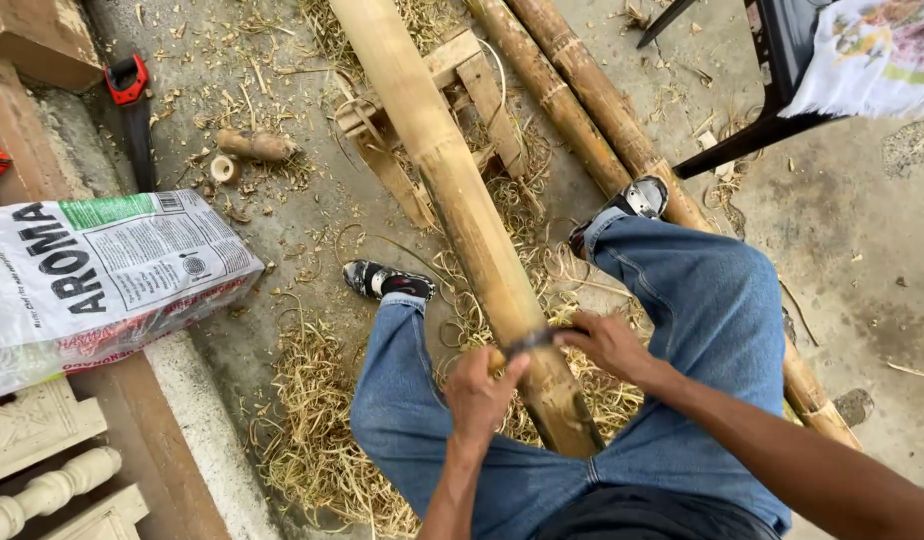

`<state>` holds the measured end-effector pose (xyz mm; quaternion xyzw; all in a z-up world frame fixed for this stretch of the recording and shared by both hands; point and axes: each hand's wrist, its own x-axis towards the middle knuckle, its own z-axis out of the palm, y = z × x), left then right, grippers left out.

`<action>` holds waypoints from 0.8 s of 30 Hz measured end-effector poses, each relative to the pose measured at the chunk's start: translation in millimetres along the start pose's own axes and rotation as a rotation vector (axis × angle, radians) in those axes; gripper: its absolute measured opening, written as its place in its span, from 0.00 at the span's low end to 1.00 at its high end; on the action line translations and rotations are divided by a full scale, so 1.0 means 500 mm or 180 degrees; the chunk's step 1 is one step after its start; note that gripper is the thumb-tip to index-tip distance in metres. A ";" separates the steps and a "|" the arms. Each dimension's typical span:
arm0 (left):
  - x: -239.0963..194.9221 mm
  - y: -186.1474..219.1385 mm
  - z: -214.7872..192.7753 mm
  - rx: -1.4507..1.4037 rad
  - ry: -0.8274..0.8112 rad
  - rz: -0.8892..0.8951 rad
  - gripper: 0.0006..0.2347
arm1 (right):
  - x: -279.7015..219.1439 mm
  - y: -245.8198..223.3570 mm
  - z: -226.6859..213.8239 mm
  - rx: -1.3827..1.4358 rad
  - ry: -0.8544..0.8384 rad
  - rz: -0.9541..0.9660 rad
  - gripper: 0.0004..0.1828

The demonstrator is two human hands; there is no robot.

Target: Use a curved knife to scrape and smooth the surface of a bamboo stalk while seated.

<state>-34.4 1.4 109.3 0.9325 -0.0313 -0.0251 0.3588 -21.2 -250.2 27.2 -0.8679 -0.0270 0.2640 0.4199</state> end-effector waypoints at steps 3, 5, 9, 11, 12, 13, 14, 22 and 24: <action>0.173 -0.045 -0.012 0.0539 0.0424 0.0489 0.16 | 0.187 -0.068 -0.061 0.0033 0.0736 -0.0818 0.25; 0.298 -0.098 -0.004 0.0536 0.0216 0.0093 0.16 | 0.322 -0.102 -0.085 -0.0063 0.0948 -0.0832 0.25; 0.547 -0.168 -0.012 0.0672 0.0289 -0.0144 0.15 | 0.570 -0.162 -0.163 -0.0028 0.1539 -0.1368 0.19; 0.624 -0.191 -0.011 0.0708 0.0363 -0.0065 0.14 | 0.642 -0.191 -0.190 0.0216 0.1397 -0.1051 0.18; 0.662 -0.198 -0.010 0.0731 0.0461 0.0054 0.13 | 0.674 -0.204 -0.208 0.0437 0.1290 -0.0752 0.17; 0.671 -0.196 -0.009 0.0730 0.0448 0.0056 0.13 | 0.691 -0.199 -0.204 0.0440 0.1293 -0.0740 0.17; 0.677 -0.191 -0.010 0.0914 0.0617 0.0180 0.15 | 0.704 -0.194 -0.200 0.0132 0.1383 -0.0543 0.19; 0.568 -0.170 0.009 0.1332 0.0546 0.0020 0.17 | 0.575 -0.159 -0.149 0.0189 0.1542 -0.0636 0.24; 0.508 -0.146 0.014 0.1147 0.0579 0.0165 0.16 | 0.527 -0.122 -0.116 0.0290 0.1815 -0.1006 0.24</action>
